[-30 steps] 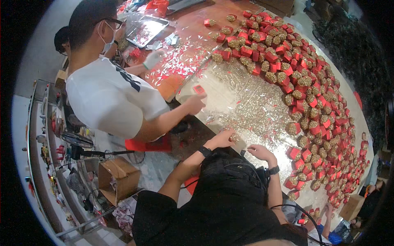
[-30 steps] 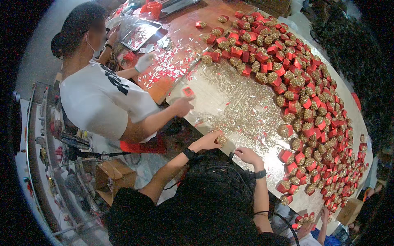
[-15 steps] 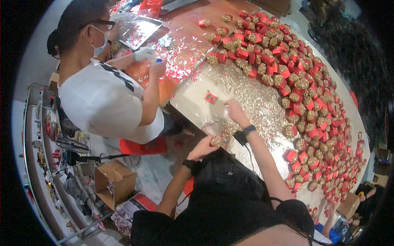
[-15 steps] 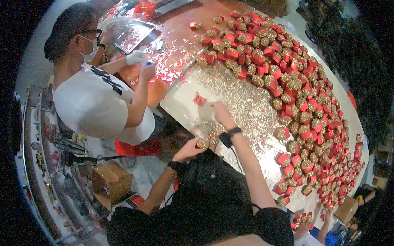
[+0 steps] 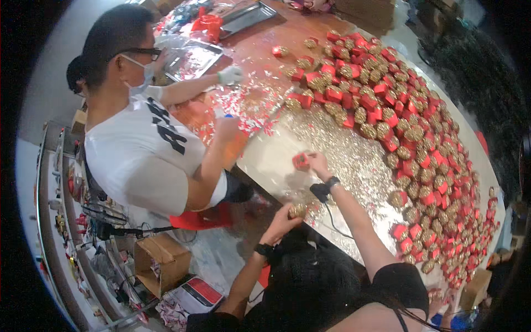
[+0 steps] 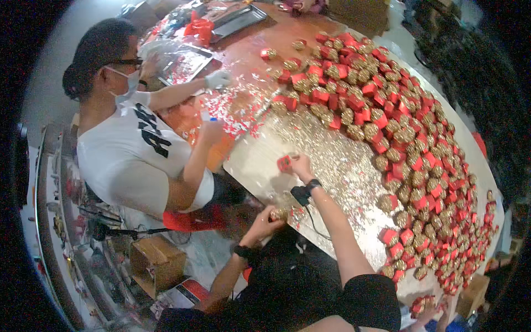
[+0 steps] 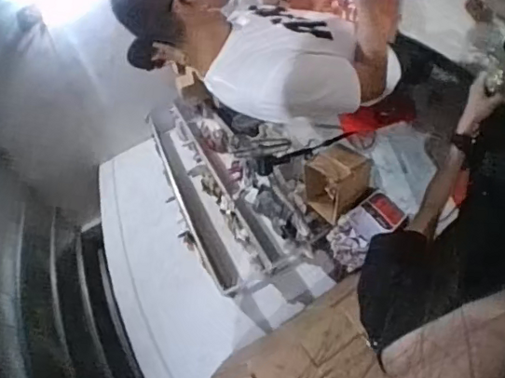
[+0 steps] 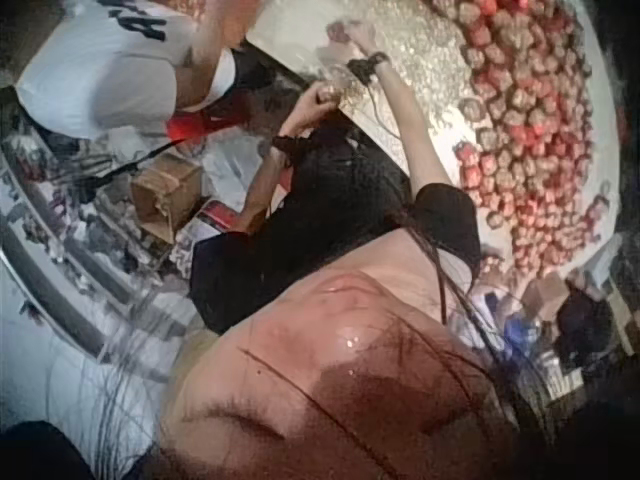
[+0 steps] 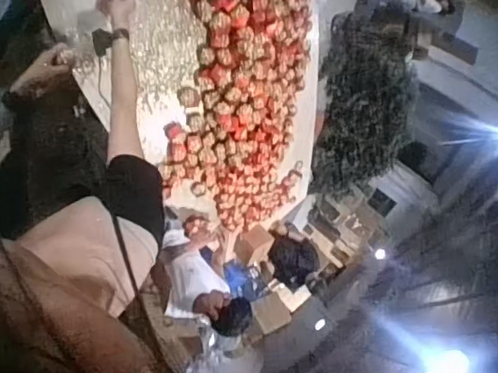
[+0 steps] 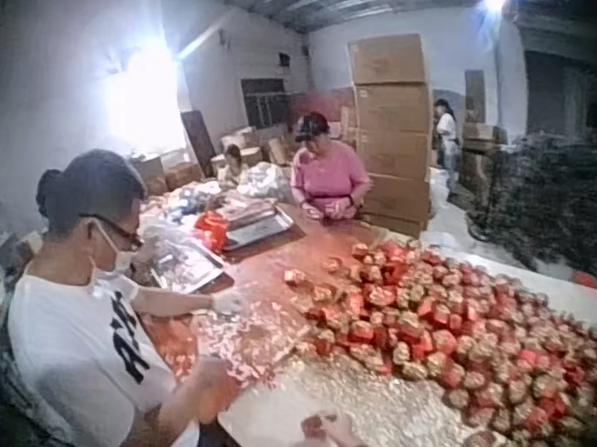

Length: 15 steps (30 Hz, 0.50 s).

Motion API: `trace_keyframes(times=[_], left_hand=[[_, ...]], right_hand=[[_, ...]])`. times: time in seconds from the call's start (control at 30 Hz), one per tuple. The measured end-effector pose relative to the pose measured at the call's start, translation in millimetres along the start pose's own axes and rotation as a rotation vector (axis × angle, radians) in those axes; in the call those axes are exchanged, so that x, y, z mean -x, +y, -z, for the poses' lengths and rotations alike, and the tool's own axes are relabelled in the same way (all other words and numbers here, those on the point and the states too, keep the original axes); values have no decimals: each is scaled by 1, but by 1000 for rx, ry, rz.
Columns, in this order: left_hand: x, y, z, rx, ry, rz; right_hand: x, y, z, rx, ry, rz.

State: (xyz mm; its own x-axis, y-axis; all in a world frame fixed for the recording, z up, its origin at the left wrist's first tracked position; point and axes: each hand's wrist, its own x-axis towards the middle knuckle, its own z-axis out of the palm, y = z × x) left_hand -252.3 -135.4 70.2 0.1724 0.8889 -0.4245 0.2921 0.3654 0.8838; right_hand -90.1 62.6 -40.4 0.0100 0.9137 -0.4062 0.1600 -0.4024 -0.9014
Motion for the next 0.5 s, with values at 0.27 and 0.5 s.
trace_keyframes(times=[0.27,0.5], left_hand=[[-30,79,-52,-218,83,-358],[-21,134,-105,-306,-93,-523]], right_hand=[[179,-18,123,-1051,4,-237],[250,-72,182,-256,170,146]])
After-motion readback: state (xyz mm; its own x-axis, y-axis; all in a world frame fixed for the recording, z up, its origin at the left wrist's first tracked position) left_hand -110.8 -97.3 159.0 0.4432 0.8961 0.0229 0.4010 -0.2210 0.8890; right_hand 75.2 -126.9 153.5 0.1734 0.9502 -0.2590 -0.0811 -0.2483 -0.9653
